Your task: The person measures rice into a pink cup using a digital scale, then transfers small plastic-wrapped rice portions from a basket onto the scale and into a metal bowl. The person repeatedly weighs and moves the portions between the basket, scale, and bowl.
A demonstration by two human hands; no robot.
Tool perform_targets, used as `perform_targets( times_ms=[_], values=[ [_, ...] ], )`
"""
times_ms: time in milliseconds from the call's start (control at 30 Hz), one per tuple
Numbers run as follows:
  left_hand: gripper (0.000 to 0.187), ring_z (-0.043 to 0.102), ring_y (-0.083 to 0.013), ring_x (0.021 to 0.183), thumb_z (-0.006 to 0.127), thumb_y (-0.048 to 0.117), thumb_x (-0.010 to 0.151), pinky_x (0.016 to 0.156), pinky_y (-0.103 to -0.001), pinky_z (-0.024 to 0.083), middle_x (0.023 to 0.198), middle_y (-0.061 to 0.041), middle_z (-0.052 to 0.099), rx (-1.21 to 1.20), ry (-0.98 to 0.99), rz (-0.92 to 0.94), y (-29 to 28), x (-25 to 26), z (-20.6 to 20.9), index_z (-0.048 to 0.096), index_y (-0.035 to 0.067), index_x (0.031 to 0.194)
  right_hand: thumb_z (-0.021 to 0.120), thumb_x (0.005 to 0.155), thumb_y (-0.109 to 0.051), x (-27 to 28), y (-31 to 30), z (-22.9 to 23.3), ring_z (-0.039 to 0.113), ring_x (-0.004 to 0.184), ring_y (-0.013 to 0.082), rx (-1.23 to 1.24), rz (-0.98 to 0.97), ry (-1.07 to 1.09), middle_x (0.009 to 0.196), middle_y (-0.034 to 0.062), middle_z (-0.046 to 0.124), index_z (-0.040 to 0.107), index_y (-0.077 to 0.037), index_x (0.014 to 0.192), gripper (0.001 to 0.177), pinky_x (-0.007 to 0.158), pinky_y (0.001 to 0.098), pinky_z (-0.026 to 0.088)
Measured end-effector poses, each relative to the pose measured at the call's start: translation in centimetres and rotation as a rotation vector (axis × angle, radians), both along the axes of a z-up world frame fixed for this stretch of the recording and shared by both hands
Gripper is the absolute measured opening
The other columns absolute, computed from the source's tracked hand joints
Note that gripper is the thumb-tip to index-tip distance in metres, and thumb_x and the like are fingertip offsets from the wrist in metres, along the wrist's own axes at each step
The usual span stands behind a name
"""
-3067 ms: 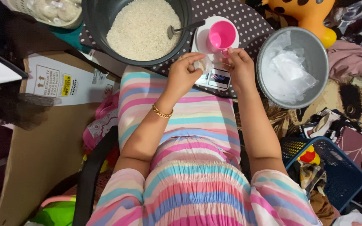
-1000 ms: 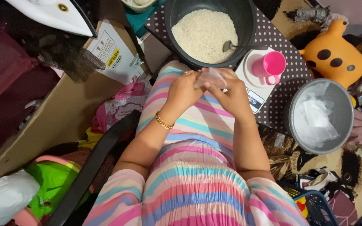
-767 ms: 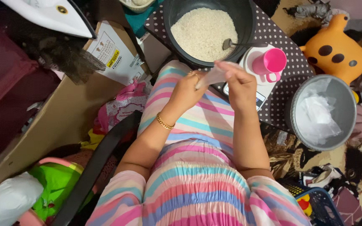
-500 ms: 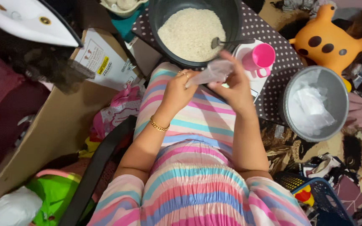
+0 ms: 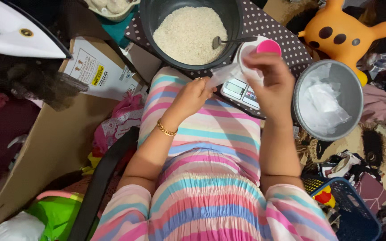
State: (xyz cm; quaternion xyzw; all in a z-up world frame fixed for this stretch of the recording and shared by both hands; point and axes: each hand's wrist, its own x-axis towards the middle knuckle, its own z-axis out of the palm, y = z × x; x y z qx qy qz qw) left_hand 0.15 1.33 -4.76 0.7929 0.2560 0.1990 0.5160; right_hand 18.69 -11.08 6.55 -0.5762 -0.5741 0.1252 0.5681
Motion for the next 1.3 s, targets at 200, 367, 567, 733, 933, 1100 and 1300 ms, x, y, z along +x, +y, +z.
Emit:
perform_targets(
  times_ms=[200, 367, 567, 733, 933, 1100, 1300],
  values=[
    [0.016, 0.067, -0.0437, 0.098, 0.058, 0.010, 0.094, 0.089, -0.050, 0.053, 0.101, -0.026, 0.069, 0.361, -0.042, -0.054, -0.2, 1.7, 0.3, 0.065, -0.003, 0.101, 0.079, 0.092, 0.000, -0.3, 2.2, -0.6, 0.070, 0.109, 0.0227, -0.243, 0.168, 0.008, 0.115, 0.0126, 0.074, 0.072, -0.001, 0.119, 0.028, 0.098, 0.0353, 0.056],
    [0.018, 0.068, -0.0425, 0.095, 0.055, 0.009, 0.093, 0.085, -0.050, 0.052, 0.095, -0.024, 0.070, 0.211, 0.022, -0.085, -0.1, 2.0, 0.9, 0.070, 0.002, 0.099, 0.077, 0.092, -0.004, 1.4, -0.1, 2.6, 0.067, 0.113, 0.0283, -0.128, 0.075, 0.073, 0.120, 0.0127, 0.071, 0.070, -0.005, 0.118, 0.027, 0.103, 0.0435, 0.052],
    [0.021, 0.065, -0.0462, 0.090, 0.059, 0.012, 0.092, 0.074, -0.053, 0.051, 0.097, -0.027, 0.069, 0.191, 0.093, -0.183, -0.1, 3.0, 0.7, 0.068, -0.002, 0.104, 0.063, 0.081, -0.016, -3.5, 0.3, 3.0, 0.063, 0.115, 0.0278, -0.129, -0.014, -1.411, 0.117, 0.0093, 0.067, 0.050, -0.015, 0.145, 0.066, 0.108, 0.0506, 0.043],
    [0.017, 0.072, -0.0346, 0.088, 0.062, 0.012, 0.091, 0.078, -0.045, 0.057, 0.092, -0.019, 0.075, 0.154, 0.095, -0.390, 0.5, 3.3, 0.1, 0.070, -0.002, 0.095, 0.054, 0.104, -0.018, -2.1, 0.5, 0.9, 0.069, 0.082, 0.0311, -0.781, 0.271, -1.377, 0.082, 0.0106, 0.070, 0.055, -0.001, 0.141, 0.041, 0.084, 0.0438, 0.052],
    [0.025, 0.068, -0.0183, 0.101, 0.064, 0.021, 0.106, 0.091, -0.033, 0.052, 0.105, -0.010, 0.074, -0.462, -0.320, -0.703, 1.2, 1.4, -0.4, 0.072, -0.003, 0.111, 0.059, 0.099, -0.026, 4.4, -1.3, -0.4, 0.065, 0.065, 0.0274, -0.788, 0.698, -0.499, 0.075, 0.0150, 0.069, 0.066, -0.007, 0.106, 0.021, 0.057, 0.0397, 0.048],
    [0.021, 0.068, -0.0203, 0.111, 0.064, 0.017, 0.113, 0.101, -0.035, 0.054, 0.117, -0.014, 0.073, -1.017, -0.736, -0.325, -1.0, 3.0, -2.5, 0.070, -0.003, 0.119, 0.047, 0.121, -0.026, 4.7, -1.0, -4.7, 0.046, 0.067, 0.0292, -0.768, 0.513, 0.362, 0.075, 0.0158, 0.050, 0.057, -0.001, 0.100, 0.034, 0.060, 0.0416, 0.038],
    [0.036, 0.062, -0.0186, 0.116, 0.064, 0.009, 0.098, 0.101, -0.035, 0.050, 0.132, -0.012, 0.069, -0.786, -0.549, -0.037, -1.8, 6.3, -3.6, 0.067, 0.000, 0.133, 0.060, 0.093, -0.014, 3.3, -1.0, -5.9, 0.068, 0.078, 0.0287, -0.390, 0.009, -0.969, 0.083, 0.0081, 0.067, 0.063, -0.009, 0.103, 0.011, 0.071, 0.0432, 0.050]
  ],
)
